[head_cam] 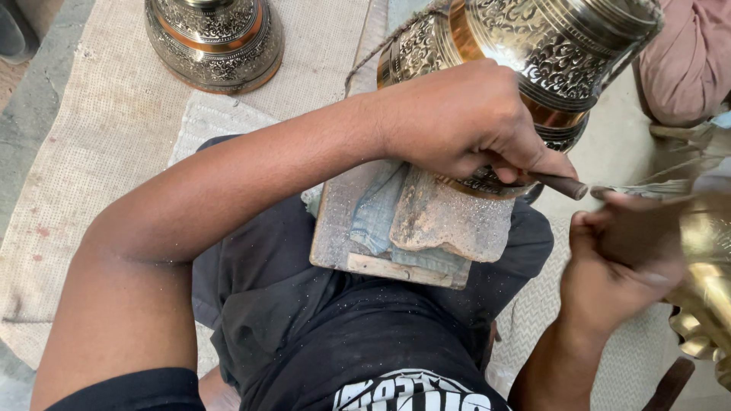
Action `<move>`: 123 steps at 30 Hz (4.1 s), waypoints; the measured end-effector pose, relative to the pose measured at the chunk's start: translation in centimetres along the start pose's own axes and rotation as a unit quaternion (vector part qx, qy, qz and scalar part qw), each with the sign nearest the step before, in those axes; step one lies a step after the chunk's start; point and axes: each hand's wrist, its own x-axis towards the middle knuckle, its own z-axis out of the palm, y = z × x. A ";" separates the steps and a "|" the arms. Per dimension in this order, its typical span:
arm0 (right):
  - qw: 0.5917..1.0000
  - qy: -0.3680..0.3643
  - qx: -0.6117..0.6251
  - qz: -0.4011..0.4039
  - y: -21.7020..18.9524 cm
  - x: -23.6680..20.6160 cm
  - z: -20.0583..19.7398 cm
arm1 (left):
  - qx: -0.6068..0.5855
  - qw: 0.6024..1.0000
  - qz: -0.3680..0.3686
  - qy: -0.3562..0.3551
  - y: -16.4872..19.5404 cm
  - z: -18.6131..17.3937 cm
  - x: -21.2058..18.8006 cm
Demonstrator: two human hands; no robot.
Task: The person sits on the floor and uses a chisel and hammer to engrave a decorative pattern onto a brass pot. They hold the chisel against the pot's surface and strike it repeatedly with a wooden-handled hammer, rotating the pot to work on different sections.
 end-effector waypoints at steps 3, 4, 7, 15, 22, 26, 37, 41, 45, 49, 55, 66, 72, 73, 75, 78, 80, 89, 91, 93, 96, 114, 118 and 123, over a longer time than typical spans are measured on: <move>0.993 -0.032 -0.109 -0.044 -0.2 -0.1 -0.3 | -0.006 1.000 0.011 -0.005 -0.1 -0.2 0.0; 0.999 -0.015 -0.028 -0.007 -0.3 -0.3 -0.2 | -0.009 1.000 0.013 -0.005 0.0 -0.2 -0.1; 0.993 -0.024 -0.114 -0.031 -0.8 -0.5 -0.4 | -0.008 1.000 0.001 -0.016 0.0 -0.2 0.1; 0.968 -0.068 -0.241 0.012 2.0 -0.4 -3.5 | 0.005 1.000 -0.010 -0.017 1.2 0.7 0.9; 0.984 0.107 0.144 0.008 5.2 -1.0 -4.3 | 0.030 0.999 -0.013 -0.022 1.6 1.3 1.3; 0.998 0.064 0.005 -0.008 4.6 -1.2 -3.7 | 0.042 0.996 -0.041 -0.072 1.5 1.3 1.8; 0.992 -0.009 -0.114 -0.045 5.0 -0.9 -5.4 | 0.091 0.996 -0.017 -0.012 1.7 2.0 1.5; 0.999 -0.012 0.020 0.037 4.4 -0.8 -4.8 | 0.092 0.995 -0.039 -0.019 1.8 2.2 1.4; 0.998 -0.012 -0.065 0.022 3.4 -0.5 -3.9 | 0.059 0.998 -0.025 -0.015 1.6 2.0 1.4; 0.999 -0.002 -0.048 0.025 3.1 -0.4 -3.3 | 0.089 0.996 -0.026 -0.016 1.6 2.1 1.5; 0.999 -0.017 -0.002 0.031 3.5 -0.1 -3.5 | 0.045 0.999 -0.028 -0.001 1.8 1.9 1.4; 0.994 -0.003 0.069 0.085 3.0 0.5 -2.7 | 0.055 0.998 -0.035 -0.007 1.4 2.0 1.7; 0.996 -0.017 0.074 0.038 3.7 -0.2 -2.9 | 0.049 0.998 -0.025 -0.007 1.5 1.8 1.7; 0.997 0.000 0.045 0.058 3.7 -0.3 -2.9 | 0.055 0.998 -0.022 -0.010 1.4 1.8 1.8; 0.997 0.002 0.032 0.064 3.8 -0.4 -2.9 | 0.056 0.998 -0.032 -0.018 1.4 1.7 1.8; 0.997 -0.011 0.061 0.054 3.5 -0.5 -2.6 | 0.047 0.999 -0.023 -0.012 1.6 1.7 1.8; 0.993 0.031 0.063 0.098 3.3 -0.5 -2.4 | 0.048 0.998 -0.024 -0.013 1.5 1.6 1.9; 0.997 -0.015 0.060 0.048 3.2 -1.0 -3.1 | 0.044 0.998 -0.029 -0.019 1.3 1.7 1.9; 0.999 -0.024 0.015 0.046 3.4 -1.3 -3.6 | 0.049 0.998 -0.020 -0.021 1.2 1.6 1.9; 0.998 -0.012 0.021 0.055 3.7 -1.5 -4.0 | 0.038 0.998 -0.030 -0.028 1.2 1.5 2.0; 0.998 -0.032 0.009 0.056 4.5 -1.0 -4.3 | 0.056 0.997 -0.041 -0.029 1.9 1.8 2.3; 0.927 -0.177 -0.323 -0.071 -2.8 7.6 -6.5 | 0.165 0.966 -0.138 0.140 4.1 6.1 0.6; 0.993 -0.090 -0.056 0.042 -2.5 8.8 -5.9 | 0.162 0.954 -0.158 0.197 4.8 7.0 0.4; 0.977 -0.154 -0.101 -0.104 -2.0 9.9 -6.5 | 0.182 0.946 -0.154 0.221 4.9 7.4 0.6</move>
